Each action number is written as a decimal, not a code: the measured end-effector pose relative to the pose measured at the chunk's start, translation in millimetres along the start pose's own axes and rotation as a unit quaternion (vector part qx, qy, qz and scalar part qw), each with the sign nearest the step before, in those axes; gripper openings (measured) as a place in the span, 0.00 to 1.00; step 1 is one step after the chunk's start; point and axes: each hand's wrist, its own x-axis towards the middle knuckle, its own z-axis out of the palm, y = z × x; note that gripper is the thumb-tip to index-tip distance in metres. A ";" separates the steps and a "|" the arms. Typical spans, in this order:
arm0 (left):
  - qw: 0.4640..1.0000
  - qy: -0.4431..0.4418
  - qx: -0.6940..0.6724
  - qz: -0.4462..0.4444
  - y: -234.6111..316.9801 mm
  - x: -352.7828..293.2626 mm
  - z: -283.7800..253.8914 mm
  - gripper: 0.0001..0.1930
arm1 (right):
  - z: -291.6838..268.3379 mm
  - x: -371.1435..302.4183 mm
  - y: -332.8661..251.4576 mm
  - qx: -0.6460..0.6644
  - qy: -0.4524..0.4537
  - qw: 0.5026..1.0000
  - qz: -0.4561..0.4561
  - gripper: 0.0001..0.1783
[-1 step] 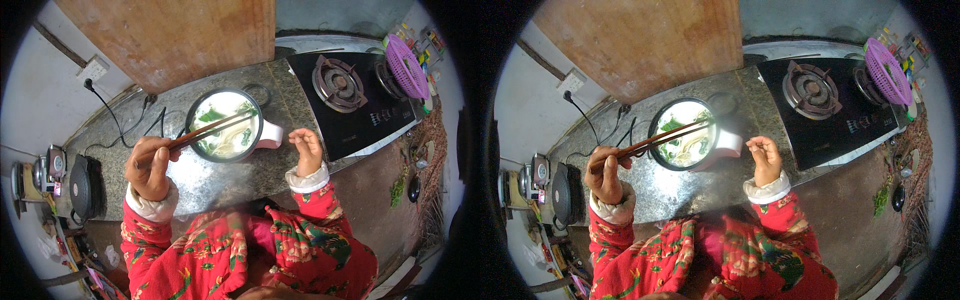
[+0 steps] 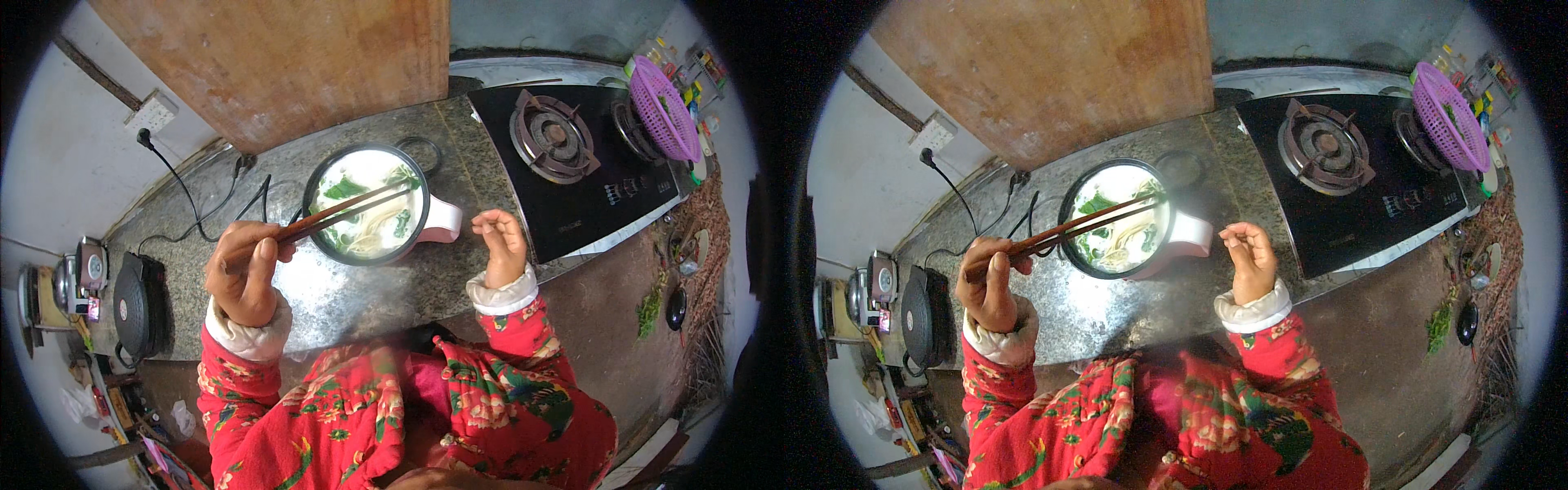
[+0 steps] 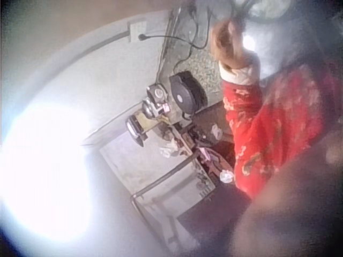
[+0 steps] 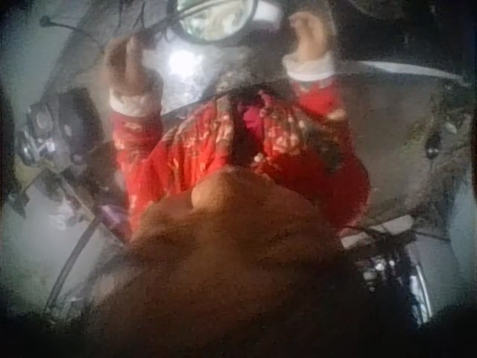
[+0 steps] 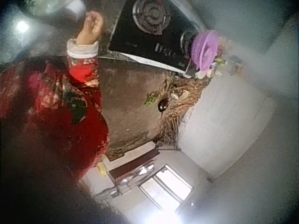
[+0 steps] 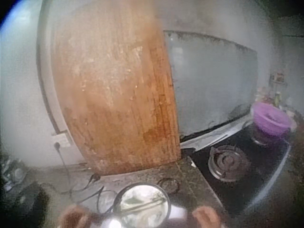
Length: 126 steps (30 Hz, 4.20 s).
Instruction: The person opens a sandwich press, removes two cooked buns, and places them on a tray. They then stir a pot of soup containing noodles and greens with chopsticks and continue stirring for the remainder of the clip.
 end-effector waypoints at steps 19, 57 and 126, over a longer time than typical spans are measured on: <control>0.985 0.142 0.092 -0.017 8.9 -7.2 -62.5 0.08 | 5.8 1.3 -0.7 -0.021 -0.035 0.999 0.005 0.10; 0.998 0.055 0.030 -0.028 3.2 0.3 -42.3 0.08 | 38.4 21.4 29.6 -0.295 -0.038 0.945 -0.136 0.08; 0.984 -0.052 0.013 -0.167 -25.2 -101.2 6.3 0.06 | 62.4 50.1 -87.6 -0.292 -0.287 0.911 -0.048 0.04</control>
